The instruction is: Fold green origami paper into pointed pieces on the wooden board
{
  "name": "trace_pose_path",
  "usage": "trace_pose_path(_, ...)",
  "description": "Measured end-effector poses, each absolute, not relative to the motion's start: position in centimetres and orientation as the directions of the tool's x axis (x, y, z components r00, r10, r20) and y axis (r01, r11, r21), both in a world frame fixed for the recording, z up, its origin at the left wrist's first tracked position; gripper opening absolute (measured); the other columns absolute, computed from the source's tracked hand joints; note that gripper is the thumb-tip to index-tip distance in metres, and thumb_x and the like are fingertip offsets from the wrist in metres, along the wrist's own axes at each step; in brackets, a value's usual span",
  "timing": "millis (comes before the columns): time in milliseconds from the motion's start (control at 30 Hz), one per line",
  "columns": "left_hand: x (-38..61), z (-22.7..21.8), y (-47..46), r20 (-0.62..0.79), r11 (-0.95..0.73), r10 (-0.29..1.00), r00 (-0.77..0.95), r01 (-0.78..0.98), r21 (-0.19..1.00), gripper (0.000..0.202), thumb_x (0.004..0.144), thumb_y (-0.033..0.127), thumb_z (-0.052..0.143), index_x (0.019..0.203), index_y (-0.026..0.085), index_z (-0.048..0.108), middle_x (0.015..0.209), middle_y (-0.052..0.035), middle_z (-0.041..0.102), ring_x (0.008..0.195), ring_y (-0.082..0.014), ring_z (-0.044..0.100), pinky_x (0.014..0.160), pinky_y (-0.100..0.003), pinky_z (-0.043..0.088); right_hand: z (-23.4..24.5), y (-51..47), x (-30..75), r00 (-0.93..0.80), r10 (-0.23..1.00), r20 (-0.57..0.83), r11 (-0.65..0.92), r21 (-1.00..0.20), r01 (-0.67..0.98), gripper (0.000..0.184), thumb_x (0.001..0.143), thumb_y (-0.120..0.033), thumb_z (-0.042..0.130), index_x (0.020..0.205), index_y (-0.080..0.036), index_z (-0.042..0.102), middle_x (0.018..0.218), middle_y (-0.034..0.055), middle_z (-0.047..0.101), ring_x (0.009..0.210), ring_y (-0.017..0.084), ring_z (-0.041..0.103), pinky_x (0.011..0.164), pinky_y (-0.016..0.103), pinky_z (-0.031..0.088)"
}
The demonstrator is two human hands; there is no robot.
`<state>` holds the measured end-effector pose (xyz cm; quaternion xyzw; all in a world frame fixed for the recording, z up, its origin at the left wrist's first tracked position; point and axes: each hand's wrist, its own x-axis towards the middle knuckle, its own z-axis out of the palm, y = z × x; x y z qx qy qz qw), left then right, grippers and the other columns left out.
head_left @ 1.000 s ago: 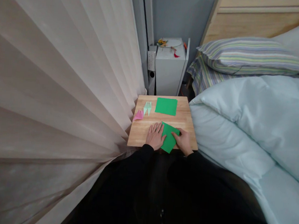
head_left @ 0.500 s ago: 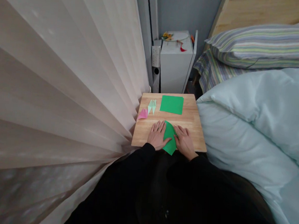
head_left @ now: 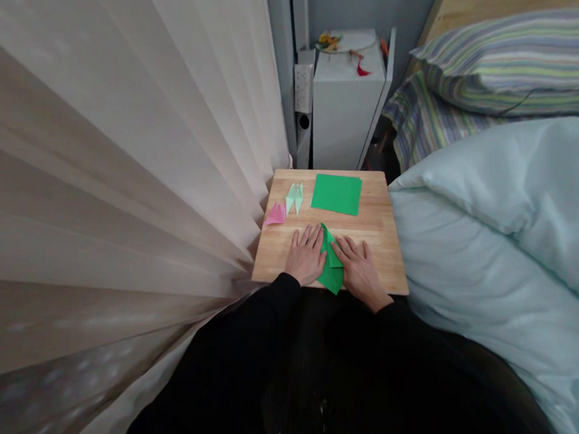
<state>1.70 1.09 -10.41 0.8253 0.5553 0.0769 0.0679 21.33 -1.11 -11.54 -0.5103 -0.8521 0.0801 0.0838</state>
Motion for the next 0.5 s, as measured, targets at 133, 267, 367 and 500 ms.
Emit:
trace_pose_path(133, 1.70, -10.07, 1.03, 0.039, -0.370, 0.928, 0.371, 0.902, 0.221, 0.065, 0.108, 0.040, 0.029, 0.168, 0.017, 0.022, 0.174, -0.0090, 0.028, 0.162, -0.0293, 0.022, 0.131, -0.058, 0.015, -11.25, -0.98, 21.31, -0.465, 0.884, 0.042, 0.460, -0.247, 0.853, 0.067, 0.094, -0.006, 0.036, 0.159, -0.019, 0.047, 0.171, 0.0089, 0.037, 0.158, 0.034, 0.031, 0.125, 0.068, 0.020)
trace_pose_path(267, 1.77, -9.73, 0.97, 0.035, -0.375, 0.926, 0.377, 0.901, 0.220, 0.065, 0.108, 0.049, 0.030, 0.167, 0.024, 0.027, 0.175, -0.0081, 0.027, 0.162, -0.0320, 0.022, 0.130, -0.061, 0.016, -11.04, -0.94, 21.38, -0.473, 0.881, 0.033, 0.463, -0.272, 0.844, 0.071, 0.091, -0.005, 0.037, 0.160, -0.020, 0.046, 0.170, 0.0088, 0.038, 0.159, 0.034, 0.030, 0.124, 0.070, 0.020)
trace_pose_path(367, 1.82, -9.64, 0.95, 0.035, -0.378, 0.924, 0.380, 0.901, 0.214, 0.064, 0.107, 0.051, 0.032, 0.166, 0.025, 0.031, 0.175, -0.0085, 0.026, 0.162, -0.0333, 0.022, 0.129, -0.062, 0.016, -10.92, -0.90, 21.42, -0.475, 0.879, 0.025, 0.462, -0.289, 0.839, 0.074, 0.090, -0.003, 0.038, 0.161, -0.022, 0.044, 0.170, 0.0081, 0.038, 0.159, 0.034, 0.029, 0.124, 0.070, 0.020)
trace_pose_path(500, 1.83, -9.63, 0.96, 0.035, -0.381, 0.923, 0.383, 0.901, 0.207, 0.066, 0.108, 0.051, 0.031, 0.165, 0.019, 0.032, 0.175, -0.0101, 0.026, 0.162, -0.0334, 0.022, 0.129, -0.062, 0.017, -10.70, -0.87, 21.49, -0.484, 0.875, 0.011, 0.462, -0.315, 0.829, 0.073, 0.090, -0.003, 0.036, 0.160, -0.020, 0.045, 0.170, 0.0074, 0.039, 0.159, 0.035, 0.028, 0.124, 0.071, 0.018)
